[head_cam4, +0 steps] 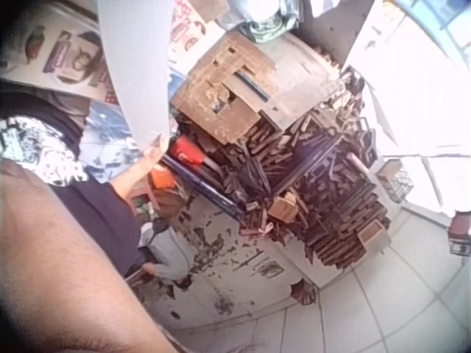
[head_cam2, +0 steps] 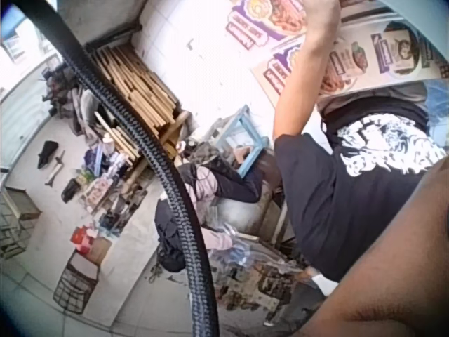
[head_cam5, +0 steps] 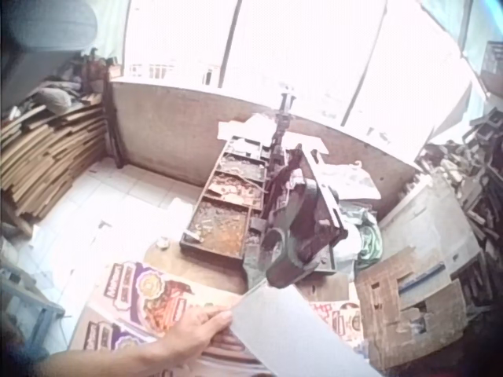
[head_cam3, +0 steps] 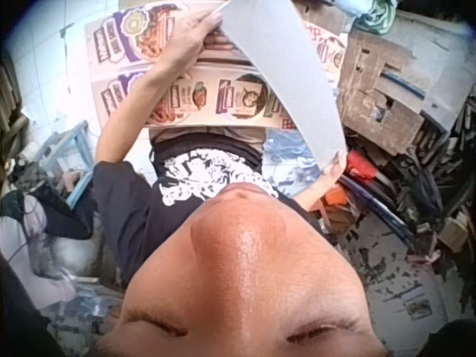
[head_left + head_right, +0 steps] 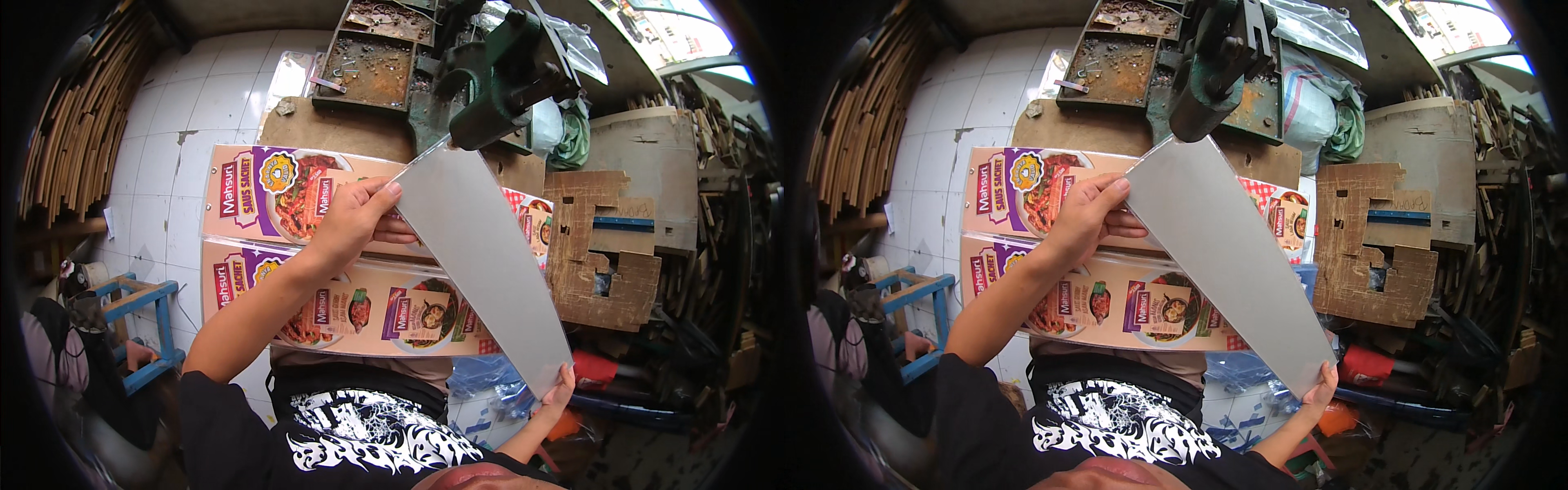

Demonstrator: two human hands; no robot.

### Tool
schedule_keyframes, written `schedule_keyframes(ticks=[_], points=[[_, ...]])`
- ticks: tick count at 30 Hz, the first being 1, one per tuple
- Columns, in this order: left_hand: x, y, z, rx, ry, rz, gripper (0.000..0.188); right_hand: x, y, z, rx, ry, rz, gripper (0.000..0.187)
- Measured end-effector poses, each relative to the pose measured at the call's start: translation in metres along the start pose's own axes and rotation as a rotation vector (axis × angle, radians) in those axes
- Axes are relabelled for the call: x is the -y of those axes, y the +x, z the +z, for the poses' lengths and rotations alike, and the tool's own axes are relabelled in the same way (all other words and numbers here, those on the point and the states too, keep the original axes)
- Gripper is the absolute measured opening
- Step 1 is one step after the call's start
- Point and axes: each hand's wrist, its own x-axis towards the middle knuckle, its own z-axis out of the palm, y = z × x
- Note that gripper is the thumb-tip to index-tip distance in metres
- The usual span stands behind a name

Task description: The person folds cardstock packaging and places it onto a metal base before using a manual press to punch a hole through the layers. They repeat this process with several pieces of packaging.

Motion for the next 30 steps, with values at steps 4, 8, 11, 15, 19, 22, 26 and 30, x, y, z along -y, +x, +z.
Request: schedule_keyframes(ticks=[4, 8, 11, 15, 19, 22, 26, 30], points=[[0.0, 0.001, -0.001, 0.011, -0.014, 0.008, 0.036, 0.0, 0.001, 0.0, 0.01, -0.018, -0.005, 0.045], [0.001, 0.002, -0.002, -0.007, -0.009, -0.002, 0.036, 0.0, 0.002, 0.006, 0.011, -0.003, 0.008, 0.044], [0.001, 0.002, -0.001, -0.004, -0.022, -0.011, 0.035, 0.002, 0.0, 0.009, -0.01, -0.015, 0.004, 0.043], [0.001, 0.001, 0.0, -0.01, -0.027, -0.018, 0.037, 0.001, 0.001, 0.005, 0.007, -0.012, 0.012, 0.043], [0.001, 0.0, -0.002, -0.013, -0.014, -0.033, 0.039, 0.005, -0.002, 0.014, 0.031, -0.013, 0.019, 0.046], [0.0, 0.001, -0.002, 0.0, -0.042, -0.055, 0.039, 0.007, -0.001, 0.018, 0.04, 0.001, 0.021, 0.046], [-0.002, 0.003, -0.001, 0.002, -0.056, -0.067, 0.037, 0.003, -0.005, 0.017, 0.004, 0.027, -0.012, 0.045], [0.002, 0.005, -0.003, 0.026, -0.012, -0.005, 0.034, -0.002, 0.002, 0.007, 0.018, 0.055, -0.045, 0.044]])
